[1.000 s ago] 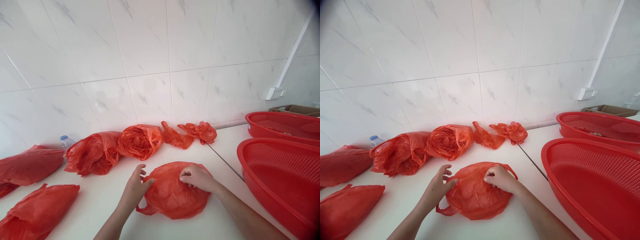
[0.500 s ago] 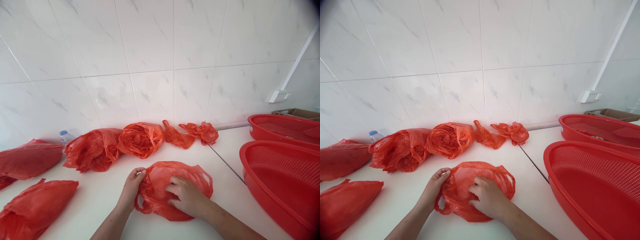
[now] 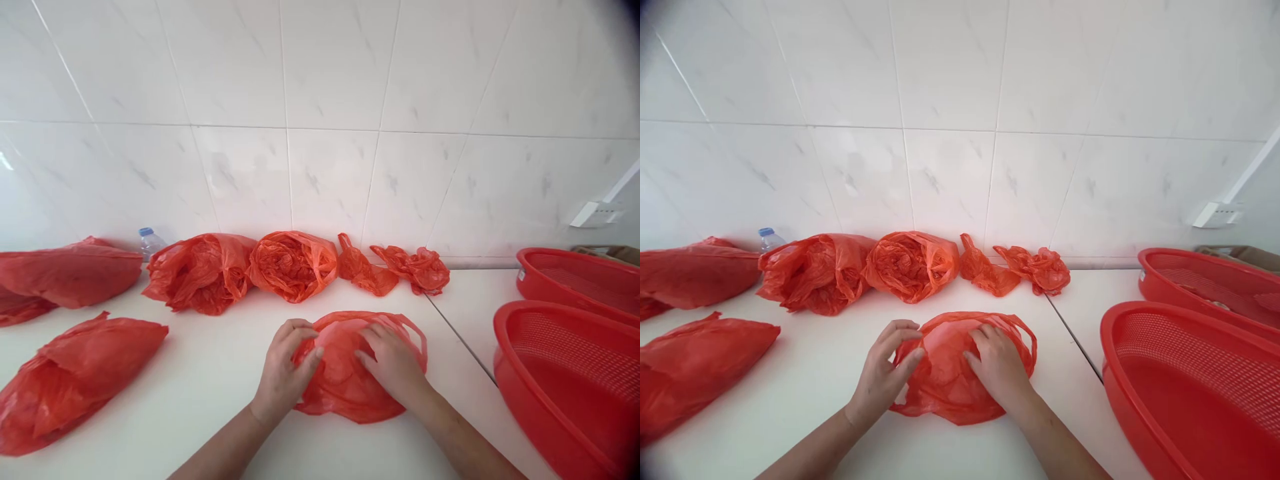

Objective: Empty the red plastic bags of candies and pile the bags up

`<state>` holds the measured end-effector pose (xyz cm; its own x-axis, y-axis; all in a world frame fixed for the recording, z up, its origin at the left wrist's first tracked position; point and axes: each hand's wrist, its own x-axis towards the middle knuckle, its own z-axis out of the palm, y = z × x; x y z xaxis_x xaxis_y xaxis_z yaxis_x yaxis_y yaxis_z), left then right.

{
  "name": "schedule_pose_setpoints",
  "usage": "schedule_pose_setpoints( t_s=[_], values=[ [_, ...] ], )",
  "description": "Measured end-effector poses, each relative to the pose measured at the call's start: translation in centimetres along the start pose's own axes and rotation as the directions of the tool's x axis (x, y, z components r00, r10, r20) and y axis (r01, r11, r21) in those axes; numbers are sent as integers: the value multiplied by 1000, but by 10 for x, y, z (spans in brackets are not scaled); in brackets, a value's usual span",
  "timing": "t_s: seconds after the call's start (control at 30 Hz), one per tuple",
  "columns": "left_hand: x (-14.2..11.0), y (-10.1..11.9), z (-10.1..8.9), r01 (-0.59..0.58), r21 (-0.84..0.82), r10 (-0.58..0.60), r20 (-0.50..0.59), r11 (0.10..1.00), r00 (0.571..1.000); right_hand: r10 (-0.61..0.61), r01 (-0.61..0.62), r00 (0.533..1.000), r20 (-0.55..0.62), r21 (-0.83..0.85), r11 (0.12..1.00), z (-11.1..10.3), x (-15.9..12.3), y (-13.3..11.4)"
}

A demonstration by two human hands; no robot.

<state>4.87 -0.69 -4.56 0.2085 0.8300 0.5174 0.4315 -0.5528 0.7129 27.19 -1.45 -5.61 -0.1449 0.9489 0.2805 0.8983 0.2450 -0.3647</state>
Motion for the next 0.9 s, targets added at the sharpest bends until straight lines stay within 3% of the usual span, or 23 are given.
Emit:
schedule_pose_setpoints(
  t_s=[0.1, 0.2, 0.4, 0.47, 0.63, 0.77, 0.83, 0.9],
  values=[
    [2, -12, -2, 276, -283, -266, 72, 919, 961, 13, -13, 997, 75, -12, 1000, 1, 0, 2],
    [3, -25, -5, 384, -393, -345, 167, 836, 924, 45, -46, 999, -8, -57, 997, 1, -2, 0],
    [4, -35, -7, 421, -505, -365, 211, 753, 907, 38, -30, 990, 139, -55, 998, 4, -5, -6],
    [5, -35, -7, 437, -548, -376, 226, 714, 899, 69, -59, 988, 136, -77, 995, 7, -5, -8],
    [6, -32, -7, 468, -665, -439, 227, 582, 869, 47, -52, 996, -69, -69, 996, 12, -8, -21],
    [7, -35, -9, 464, -701, -524, 151, 542, 838, -24, 33, 964, -266, 30, 999, 17, -20, -42],
    [9, -38, -10, 460, -704, -548, 120, 542, 828, -28, 67, 955, -294, 124, 990, 22, -29, -59],
    [12, -42, -9, 453, -705, -558, 96, 546, 824, -64, 123, 972, -227, 257, 958, 31, -40, -80]
  ],
)
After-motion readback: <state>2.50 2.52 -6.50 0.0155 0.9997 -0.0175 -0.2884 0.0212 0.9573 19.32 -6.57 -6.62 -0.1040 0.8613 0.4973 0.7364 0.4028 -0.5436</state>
